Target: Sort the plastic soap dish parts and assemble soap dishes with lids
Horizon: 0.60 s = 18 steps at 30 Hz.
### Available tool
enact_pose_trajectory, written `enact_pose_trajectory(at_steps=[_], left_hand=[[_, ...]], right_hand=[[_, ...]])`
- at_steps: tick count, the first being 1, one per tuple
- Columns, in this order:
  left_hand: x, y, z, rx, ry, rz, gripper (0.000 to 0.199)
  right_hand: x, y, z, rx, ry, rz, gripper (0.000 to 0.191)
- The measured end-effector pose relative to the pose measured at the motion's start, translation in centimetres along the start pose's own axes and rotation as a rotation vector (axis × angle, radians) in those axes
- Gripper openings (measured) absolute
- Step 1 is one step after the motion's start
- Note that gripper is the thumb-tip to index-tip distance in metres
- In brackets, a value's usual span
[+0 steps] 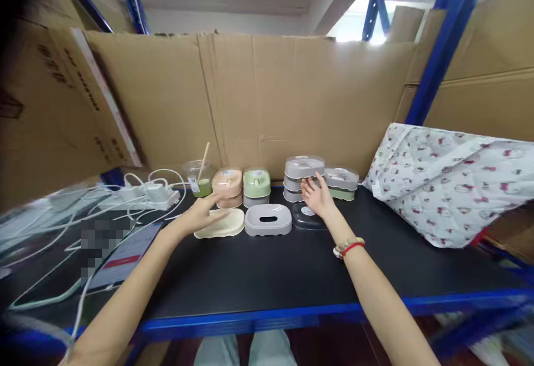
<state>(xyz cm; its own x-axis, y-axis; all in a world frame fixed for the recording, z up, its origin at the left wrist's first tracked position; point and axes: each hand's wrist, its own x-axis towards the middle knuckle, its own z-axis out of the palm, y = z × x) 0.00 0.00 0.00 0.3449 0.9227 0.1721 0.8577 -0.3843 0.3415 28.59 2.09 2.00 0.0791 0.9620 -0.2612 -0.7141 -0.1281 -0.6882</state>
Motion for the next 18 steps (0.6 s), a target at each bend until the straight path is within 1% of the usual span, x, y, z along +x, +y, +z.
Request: enact_pose_trajectory(at_steps=[3,6,8,9,11,13,14,16,17,18], left_hand=[[-0.2,0.0,-0.1,0.005,0.002,-0.018,0.037],[-0.2,-0.2,0.0,-0.032,0.059,0.010,0.037],[0.1,-0.3,0.2,-0.109,0.149,0.056,0.038],[0.2,-0.1,0.4,-0.172,0.206,0.086,0.040],[0.3,0.5,0.9,-0.318,0.302,0.156,0.051],[0.2,1.5,1.8,-0.460,0.340,0.232,0.071],[0.1,2.1,2.3,-0.522,0.337,0.271,0.083],[-0.1,3.2,3.5,-0.650,0.294,0.331,0.100],[-0.2,3.7,4.0,-0.698,0.275,0.356,0.105],[-0.3,4.1,4.5,-0.730,0.279,0.363,0.109]], right_hand=[[0.4,0.4,0.0,-0.027,0.075,-0.033,0.026],[0.5,0.5,-0.1,-0.041,0.122,-0.077,0.016],[0.2,0.4,0.0,-0.036,0.129,-0.102,0.012],[0.0,0.4,0.1,-0.031,0.124,-0.110,0.013],[-0.5,0.6,0.5,-0.023,0.096,-0.118,0.016],[-1.3,1.1,1.0,-0.050,0.024,-0.114,0.016],[-1.6,1.6,1.3,-0.079,-0.035,-0.105,0.013],[-2.4,2.9,1.9,-0.151,-0.185,-0.071,0.005],[-2.8,3.7,2.1,-0.188,-0.275,-0.043,0.010],[-3.1,4.5,2.2,-0.224,-0.366,-0.007,0.022]])
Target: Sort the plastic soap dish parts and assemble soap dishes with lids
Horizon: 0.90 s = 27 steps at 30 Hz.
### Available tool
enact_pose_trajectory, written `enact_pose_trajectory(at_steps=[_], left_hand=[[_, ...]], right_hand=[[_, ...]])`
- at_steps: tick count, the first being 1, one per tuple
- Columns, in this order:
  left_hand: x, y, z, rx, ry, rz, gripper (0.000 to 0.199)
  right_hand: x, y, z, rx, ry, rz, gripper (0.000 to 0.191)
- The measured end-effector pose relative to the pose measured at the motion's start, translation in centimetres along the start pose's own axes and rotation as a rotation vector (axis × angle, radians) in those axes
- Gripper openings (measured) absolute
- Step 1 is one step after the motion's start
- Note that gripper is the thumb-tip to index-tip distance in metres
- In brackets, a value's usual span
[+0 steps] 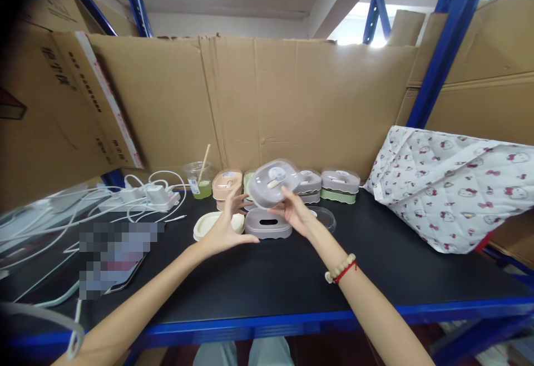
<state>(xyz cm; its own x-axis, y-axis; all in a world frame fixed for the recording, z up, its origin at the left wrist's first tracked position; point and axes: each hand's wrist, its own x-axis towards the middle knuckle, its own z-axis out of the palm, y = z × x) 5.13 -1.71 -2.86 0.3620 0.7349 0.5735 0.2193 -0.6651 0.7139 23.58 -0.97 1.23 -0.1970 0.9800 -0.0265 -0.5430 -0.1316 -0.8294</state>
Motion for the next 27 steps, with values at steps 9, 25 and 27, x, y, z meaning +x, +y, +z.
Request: enact_pose_trajectory(at_steps=[9,25,27], left_hand=[[0.5,0.9,0.3,-0.158,0.446,0.046,0.089],[0.7,1.6,-0.4,-0.865,0.468,-0.556,0.056],[1.0,2.1,-0.7,-0.953,0.515,-0.552,0.050]], right_hand=[[-0.9,2.5,0.9,-0.415,-0.294,-0.017,0.092],[0.8,0.7,-1.9,-0.782,-0.395,-0.531,0.062],[0.9,-1.0,-3.1,-0.868,-0.274,-0.588,0.061]])
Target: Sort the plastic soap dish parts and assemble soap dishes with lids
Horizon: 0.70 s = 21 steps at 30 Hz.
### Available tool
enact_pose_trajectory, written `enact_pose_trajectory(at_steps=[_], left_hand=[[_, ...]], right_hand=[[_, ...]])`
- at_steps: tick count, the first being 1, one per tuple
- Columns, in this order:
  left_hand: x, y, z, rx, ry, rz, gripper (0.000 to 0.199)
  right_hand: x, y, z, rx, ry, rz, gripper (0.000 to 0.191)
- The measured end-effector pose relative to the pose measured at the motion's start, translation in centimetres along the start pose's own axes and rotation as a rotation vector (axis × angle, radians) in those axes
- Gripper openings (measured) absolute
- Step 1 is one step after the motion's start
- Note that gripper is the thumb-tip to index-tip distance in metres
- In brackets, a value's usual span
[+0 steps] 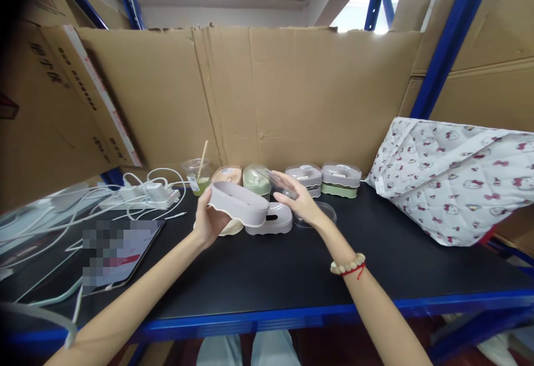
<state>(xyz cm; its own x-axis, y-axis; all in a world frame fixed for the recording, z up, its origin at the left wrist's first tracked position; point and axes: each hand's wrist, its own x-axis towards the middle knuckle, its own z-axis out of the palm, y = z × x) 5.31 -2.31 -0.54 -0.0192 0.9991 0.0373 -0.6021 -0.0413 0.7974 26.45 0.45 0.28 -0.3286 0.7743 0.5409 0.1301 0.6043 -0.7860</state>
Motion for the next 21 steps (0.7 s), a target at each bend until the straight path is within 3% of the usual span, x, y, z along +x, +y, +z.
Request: enact_pose_trajectory(at_steps=[2,5,8,11,16,19,21], left_hand=[[-0.1,0.6,0.3,-0.086,0.040,-0.012,0.047],[-0.1,1.3,0.6,-0.183,0.105,-0.039,0.048],[-0.2,1.4,0.7,-0.218,0.131,-0.085,0.052],[-0.2,1.3,0.7,-0.202,0.119,-0.104,0.052],[-0.3,1.1,0.6,-0.163,0.066,-0.114,0.048],[-0.3,0.8,0.5,-0.104,0.017,-0.100,0.043],[-0.3,0.3,0.3,-0.034,-0.053,-0.078,0.047]], right_hand=[[-0.2,-0.1,-2.5,-0.174,0.026,0.054,0.059],[-1.0,-0.2,-6.1,-0.336,-0.086,0.305,0.059],[-1.8,0.3,-8.7,-0.367,-0.195,0.500,0.060],[-2.3,1.0,-10.0,-0.355,-0.251,0.559,0.061],[-2.4,1.1,-10.1,-0.419,-0.348,0.560,0.059],[-1.9,0.6,-8.7,-0.391,-0.186,0.498,0.067],[-1.5,0.3,-6.8,-0.337,-0.053,0.376,0.073]])
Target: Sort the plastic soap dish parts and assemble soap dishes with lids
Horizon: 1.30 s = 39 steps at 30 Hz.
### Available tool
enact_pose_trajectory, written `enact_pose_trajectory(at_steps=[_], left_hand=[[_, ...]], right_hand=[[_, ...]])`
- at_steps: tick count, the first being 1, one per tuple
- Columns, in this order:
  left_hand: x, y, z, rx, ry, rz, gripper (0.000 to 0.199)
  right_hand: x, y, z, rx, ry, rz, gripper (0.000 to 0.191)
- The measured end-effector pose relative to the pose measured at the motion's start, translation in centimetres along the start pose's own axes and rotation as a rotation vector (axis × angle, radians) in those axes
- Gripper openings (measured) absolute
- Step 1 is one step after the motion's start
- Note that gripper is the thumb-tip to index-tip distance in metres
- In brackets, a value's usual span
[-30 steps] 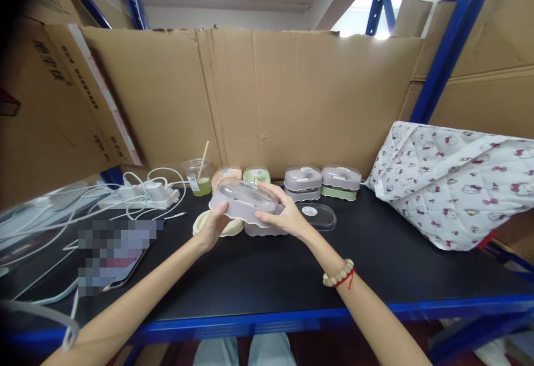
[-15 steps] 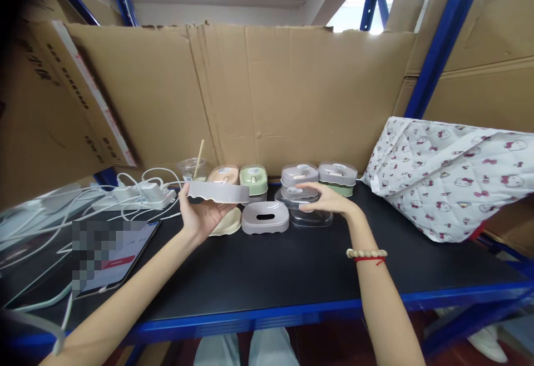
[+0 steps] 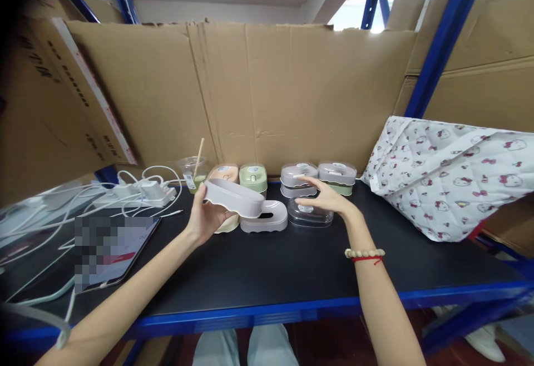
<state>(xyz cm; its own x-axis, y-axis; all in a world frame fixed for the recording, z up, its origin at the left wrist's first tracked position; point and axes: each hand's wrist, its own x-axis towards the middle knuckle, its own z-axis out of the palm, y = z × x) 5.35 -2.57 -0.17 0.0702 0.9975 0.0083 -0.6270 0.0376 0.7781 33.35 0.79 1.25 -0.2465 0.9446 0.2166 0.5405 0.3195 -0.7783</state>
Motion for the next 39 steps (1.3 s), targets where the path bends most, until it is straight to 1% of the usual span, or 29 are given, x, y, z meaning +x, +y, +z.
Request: enact_pose_trajectory(at_steps=[1,2,4,6,8,11,14,17,19,21,23,26,29,30,34,35,36,39], left_hand=[[0.0,-0.3,-0.1,0.041,-0.038,0.004,0.052],[0.1,-0.6,-0.3,0.083,-0.071,0.004,0.058],[0.2,-1.0,-0.5,0.159,-0.116,0.002,0.070],[0.2,-1.2,-0.8,0.213,-0.130,0.005,0.077],[0.3,-1.2,-0.9,0.239,-0.117,0.005,0.077],[0.4,-1.0,-1.0,0.242,-0.093,0.009,0.066],[0.5,-0.6,-0.9,0.228,-0.107,0.022,0.057],[0.5,0.2,-0.5,0.163,-0.072,0.015,0.054],[0.4,1.2,-0.3,0.077,0.020,0.040,0.049],[0.4,2.3,-0.3,-0.023,0.146,0.109,0.048],[0.4,3.4,-0.5,-0.086,0.245,0.160,0.049],[0.6,4.6,-1.0,-0.100,0.325,0.226,0.048],[0.9,5.3,-1.4,-0.067,0.412,0.337,0.034],[0.9,5.4,-1.4,-0.051,0.434,0.355,0.029],[1.1,5.7,-1.9,0.170,0.499,0.271,0.012],[1.2,5.8,-2.1,0.230,0.509,0.255,0.013],[1.2,5.8,-2.3,0.279,0.514,0.244,0.017],[1.4,5.7,-2.6,0.345,0.508,0.243,0.032]], right_hand=[[0.2,-0.5,1.0,0.042,0.031,-0.075,0.075],[0.3,-1.0,2.2,0.086,0.026,-0.154,0.077],[0.3,-1.9,4.6,0.160,-0.053,-0.295,0.078],[0.2,-2.6,6.8,0.183,-0.139,-0.398,0.076],[-0.1,-3.1,8.4,0.170,-0.162,-0.449,0.068],[-0.3,-3.3,9.4,0.209,-0.139,-0.435,0.061],[0.1,-3.3,9.3,0.326,-0.082,-0.352,0.063],[0.6,-3.0,8.5,0.411,0.036,-0.220,0.067],[0.7,-2.8,7.9,0.376,0.119,-0.201,0.063],[0.7,-2.6,7.1,0.259,0.151,-0.254,0.059],[0.5,-2.3,6.4,0.129,0.093,-0.288,0.058],[0.5,-1.7,5.8,0.000,-0.079,-0.273,0.056],[0.7,-1.0,5.7,-0.078,-0.169,-0.265,0.055],[0.7,-0.8,5.8,-0.096,-0.188,-0.259,0.054],[0.8,-0.7,5.8,-0.143,-0.256,-0.210,0.050],[0.8,-0.8,5.7,-0.153,-0.259,-0.199,0.049],[0.7,-1.0,5.7,-0.160,-0.257,-0.193,0.048],[0.6,-1.3,5.7,-0.168,-0.252,-0.191,0.046]])
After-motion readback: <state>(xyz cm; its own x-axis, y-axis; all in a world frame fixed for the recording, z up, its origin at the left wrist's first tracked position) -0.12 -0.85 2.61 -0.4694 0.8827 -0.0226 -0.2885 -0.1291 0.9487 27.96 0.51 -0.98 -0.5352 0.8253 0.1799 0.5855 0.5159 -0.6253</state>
